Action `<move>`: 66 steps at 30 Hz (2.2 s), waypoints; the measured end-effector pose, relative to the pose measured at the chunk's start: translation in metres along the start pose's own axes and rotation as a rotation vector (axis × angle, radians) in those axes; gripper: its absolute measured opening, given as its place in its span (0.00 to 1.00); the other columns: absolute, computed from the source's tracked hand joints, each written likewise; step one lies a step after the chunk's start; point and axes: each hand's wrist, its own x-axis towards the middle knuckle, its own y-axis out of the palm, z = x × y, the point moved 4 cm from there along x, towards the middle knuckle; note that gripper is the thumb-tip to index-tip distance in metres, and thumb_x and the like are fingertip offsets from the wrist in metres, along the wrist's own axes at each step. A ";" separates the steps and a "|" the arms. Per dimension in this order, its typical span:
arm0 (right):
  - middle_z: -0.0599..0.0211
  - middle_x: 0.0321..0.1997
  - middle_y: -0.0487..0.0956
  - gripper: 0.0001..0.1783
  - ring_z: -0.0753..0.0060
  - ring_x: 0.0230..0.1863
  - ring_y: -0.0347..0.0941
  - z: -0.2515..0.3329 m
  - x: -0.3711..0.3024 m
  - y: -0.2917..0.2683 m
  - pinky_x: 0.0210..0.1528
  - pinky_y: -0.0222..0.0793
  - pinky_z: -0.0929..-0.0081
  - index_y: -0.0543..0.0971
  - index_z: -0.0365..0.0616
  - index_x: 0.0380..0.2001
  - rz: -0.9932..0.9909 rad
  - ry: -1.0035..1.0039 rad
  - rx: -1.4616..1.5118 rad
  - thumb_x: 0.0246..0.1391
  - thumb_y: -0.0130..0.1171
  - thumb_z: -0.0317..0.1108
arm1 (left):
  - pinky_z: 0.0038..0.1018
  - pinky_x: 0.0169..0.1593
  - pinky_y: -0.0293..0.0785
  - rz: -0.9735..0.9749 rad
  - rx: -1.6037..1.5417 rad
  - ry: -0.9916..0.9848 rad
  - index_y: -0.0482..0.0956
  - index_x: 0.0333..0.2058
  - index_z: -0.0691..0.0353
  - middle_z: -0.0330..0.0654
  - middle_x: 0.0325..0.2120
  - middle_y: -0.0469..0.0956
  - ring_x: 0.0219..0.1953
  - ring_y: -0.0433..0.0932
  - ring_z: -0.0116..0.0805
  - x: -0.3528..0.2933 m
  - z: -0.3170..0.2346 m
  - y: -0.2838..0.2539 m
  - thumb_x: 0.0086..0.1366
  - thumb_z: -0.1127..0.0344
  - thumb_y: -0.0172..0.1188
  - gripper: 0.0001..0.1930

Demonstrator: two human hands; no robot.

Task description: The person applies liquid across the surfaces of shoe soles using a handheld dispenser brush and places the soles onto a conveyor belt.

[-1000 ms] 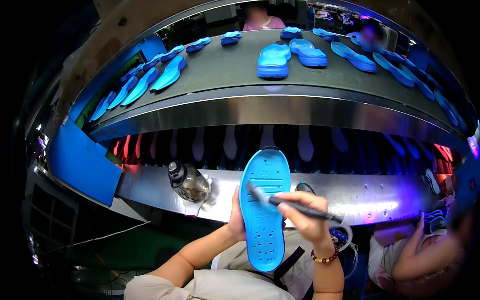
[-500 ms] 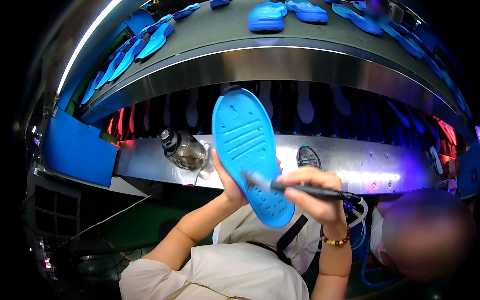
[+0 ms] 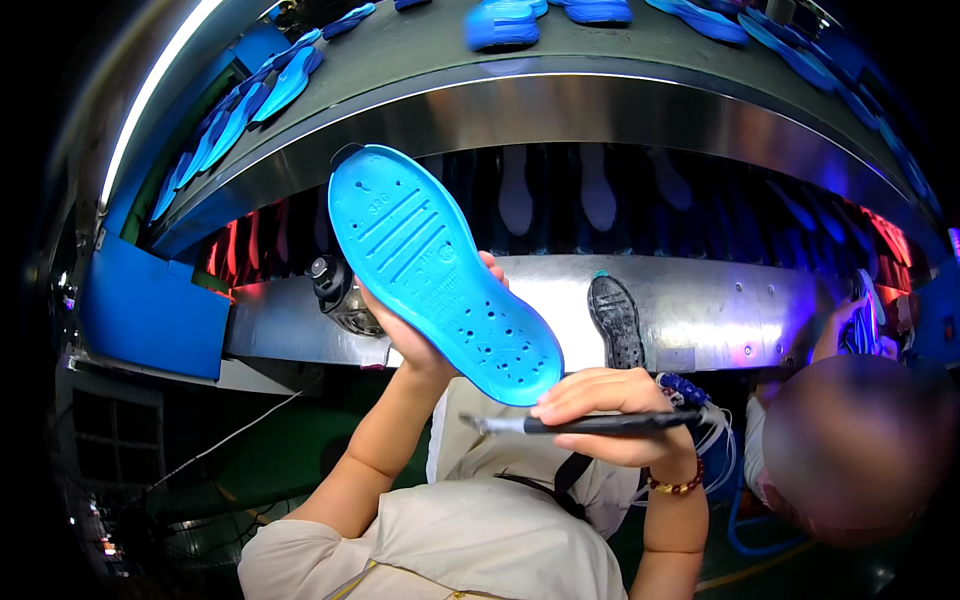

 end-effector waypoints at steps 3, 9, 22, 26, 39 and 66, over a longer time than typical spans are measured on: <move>0.54 0.35 0.78 0.11 0.64 0.40 0.75 -0.023 -0.011 -0.013 0.45 0.69 0.71 0.78 0.35 0.30 -0.365 0.157 0.004 0.37 0.61 0.20 | 0.42 0.43 0.71 -0.045 0.007 -0.011 0.64 0.49 0.65 0.55 0.37 0.73 0.38 0.75 0.48 0.001 -0.001 0.005 0.46 0.20 0.19 0.53; 0.56 0.35 0.79 0.13 0.61 0.41 0.74 -0.025 -0.008 -0.005 0.48 0.67 0.70 0.78 0.35 0.31 -0.157 0.028 0.159 0.36 0.62 0.21 | 0.43 0.45 0.70 0.031 0.010 -0.037 0.61 0.52 0.66 0.57 0.40 0.71 0.40 0.73 0.49 0.006 -0.013 0.010 0.47 0.21 0.21 0.53; 0.51 0.36 0.78 0.13 0.66 0.37 0.77 -0.002 -0.001 0.010 0.41 0.71 0.78 0.78 0.34 0.32 -0.190 0.180 0.099 0.37 0.60 0.18 | 0.31 0.51 0.67 0.232 -0.073 -0.364 0.59 0.54 0.67 0.49 0.46 0.71 0.44 0.73 0.38 -0.017 0.012 0.009 0.55 0.53 0.49 0.31; 0.53 0.35 0.79 0.13 0.64 0.35 0.77 0.001 -0.003 -0.008 0.39 0.73 0.76 0.78 0.35 0.32 -0.248 0.328 0.082 0.37 0.62 0.21 | 0.32 0.52 0.65 0.388 0.198 -0.553 0.54 0.57 0.67 0.53 0.49 0.66 0.48 0.70 0.41 -0.015 0.005 0.018 0.54 0.54 0.51 0.35; 0.58 0.36 0.79 0.10 0.63 0.37 0.77 0.029 0.009 -0.005 0.39 0.72 0.75 0.78 0.38 0.32 0.278 0.113 -0.236 0.41 0.60 0.22 | 0.32 0.52 0.64 0.371 0.510 -0.967 0.59 0.55 0.68 0.54 0.49 0.66 0.48 0.68 0.41 -0.027 0.008 0.008 0.54 0.48 0.52 0.36; 0.63 0.29 0.79 0.10 0.63 0.37 0.73 0.005 0.006 -0.012 0.38 0.69 0.74 0.80 0.40 0.26 -0.363 0.124 -0.413 0.32 0.62 0.23 | 0.46 0.54 0.61 0.140 -0.230 -0.424 0.56 0.57 0.61 0.55 0.49 0.66 0.51 0.66 0.52 -0.011 0.034 -0.008 0.54 0.27 0.30 0.45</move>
